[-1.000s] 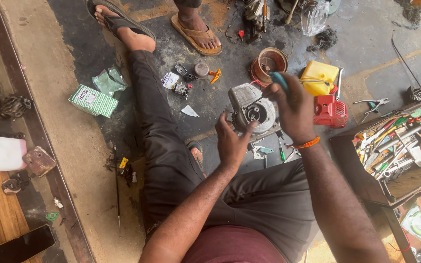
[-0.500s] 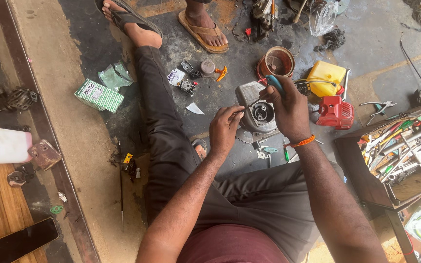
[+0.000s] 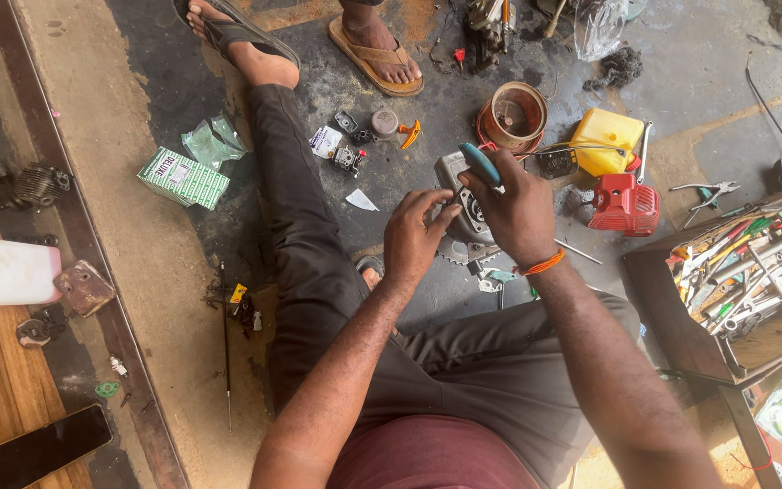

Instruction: The person sits on the floor and uses a T-handle wrench to tighten bolts on a small engine casing. They then use a screwdriver to adjust internal components and inspect the assembly.

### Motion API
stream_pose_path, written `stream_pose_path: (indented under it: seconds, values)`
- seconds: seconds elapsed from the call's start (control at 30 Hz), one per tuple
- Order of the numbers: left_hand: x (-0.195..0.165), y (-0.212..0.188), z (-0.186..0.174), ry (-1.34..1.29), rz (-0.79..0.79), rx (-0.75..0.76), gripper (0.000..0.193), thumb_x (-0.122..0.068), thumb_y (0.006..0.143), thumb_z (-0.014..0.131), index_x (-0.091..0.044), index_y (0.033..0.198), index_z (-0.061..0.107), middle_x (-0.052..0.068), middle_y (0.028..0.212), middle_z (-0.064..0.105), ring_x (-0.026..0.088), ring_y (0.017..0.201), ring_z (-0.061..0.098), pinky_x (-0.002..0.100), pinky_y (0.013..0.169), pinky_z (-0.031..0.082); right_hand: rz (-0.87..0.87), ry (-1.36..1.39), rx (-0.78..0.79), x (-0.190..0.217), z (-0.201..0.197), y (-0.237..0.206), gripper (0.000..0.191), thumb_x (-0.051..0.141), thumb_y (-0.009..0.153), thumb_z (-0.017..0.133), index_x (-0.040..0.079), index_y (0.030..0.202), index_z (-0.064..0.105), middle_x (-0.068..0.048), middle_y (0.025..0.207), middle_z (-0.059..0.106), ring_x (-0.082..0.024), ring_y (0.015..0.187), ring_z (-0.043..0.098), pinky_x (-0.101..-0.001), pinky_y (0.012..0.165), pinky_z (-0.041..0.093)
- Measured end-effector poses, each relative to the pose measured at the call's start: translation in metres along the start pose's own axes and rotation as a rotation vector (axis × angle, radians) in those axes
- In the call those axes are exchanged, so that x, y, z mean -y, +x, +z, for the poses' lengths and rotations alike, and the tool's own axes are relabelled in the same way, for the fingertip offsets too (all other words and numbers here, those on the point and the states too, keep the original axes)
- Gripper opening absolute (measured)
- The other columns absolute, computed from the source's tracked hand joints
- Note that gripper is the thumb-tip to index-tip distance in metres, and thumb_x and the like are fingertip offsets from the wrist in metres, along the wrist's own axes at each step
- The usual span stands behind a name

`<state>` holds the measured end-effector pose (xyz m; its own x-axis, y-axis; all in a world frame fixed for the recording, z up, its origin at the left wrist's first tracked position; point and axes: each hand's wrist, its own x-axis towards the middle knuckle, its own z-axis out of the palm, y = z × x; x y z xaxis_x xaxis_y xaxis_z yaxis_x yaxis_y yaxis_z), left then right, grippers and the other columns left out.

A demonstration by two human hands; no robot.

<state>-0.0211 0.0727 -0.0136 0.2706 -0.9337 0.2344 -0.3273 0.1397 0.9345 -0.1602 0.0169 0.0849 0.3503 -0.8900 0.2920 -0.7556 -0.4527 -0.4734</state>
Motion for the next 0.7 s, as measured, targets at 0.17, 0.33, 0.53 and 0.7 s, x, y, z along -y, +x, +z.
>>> stream_pose_path:
  seconds: [0.17, 0.33, 0.53, 0.7]
  values:
    - [-0.009, 0.018, 0.000, 0.073, 0.084, -0.010, 0.026, -0.022, 0.091, 0.079, -0.008, 0.109, 0.068, 0.006, 0.098, 0.070, 0.021, 0.094, 0.071, 0.038, 0.079, 0.058, 0.064, 0.540, -0.136, -0.014, 0.036, -0.012, 0.020, 0.018, 0.096, 0.082, 0.005, 0.097, 0.067, -0.003, 0.089, 0.075, -0.011, 0.082, 0.069, -0.0292, 0.072, 0.055]
    - [-0.008, 0.032, -0.010, 0.080, 0.160, 0.099, 0.014, -0.016, 0.096, 0.072, -0.007, 0.106, 0.068, 0.006, 0.097, 0.069, 0.022, 0.093, 0.073, 0.038, 0.078, 0.059, 0.045, 0.516, -0.067, -0.017, 0.039, -0.015, 0.023, 0.020, 0.097, 0.080, 0.001, 0.100, 0.067, -0.006, 0.101, 0.066, -0.013, 0.097, 0.063, -0.0296, 0.086, 0.052]
    - [-0.010, 0.030, -0.013, 0.180, 0.177, 0.176, 0.016, -0.018, 0.095, 0.072, -0.006, 0.105, 0.071, 0.009, 0.094, 0.073, 0.028, 0.093, 0.072, 0.043, 0.079, 0.057, 0.049, 0.731, 0.165, -0.023, 0.023, -0.021, 0.027, 0.017, 0.104, 0.063, 0.005, 0.127, 0.069, -0.004, 0.117, 0.067, -0.012, 0.111, 0.062, -0.0278, 0.098, 0.050]
    - [-0.014, 0.031, -0.016, 0.163, 0.186, 0.233, 0.018, -0.018, 0.097, 0.073, -0.006, 0.111, 0.072, 0.010, 0.102, 0.073, 0.028, 0.099, 0.071, 0.044, 0.084, 0.057, 0.024, 0.693, 0.001, -0.031, 0.038, -0.026, 0.020, 0.012, 0.101, 0.072, 0.004, 0.119, 0.073, -0.005, 0.118, 0.070, -0.013, 0.110, 0.066, -0.0289, 0.097, 0.052]
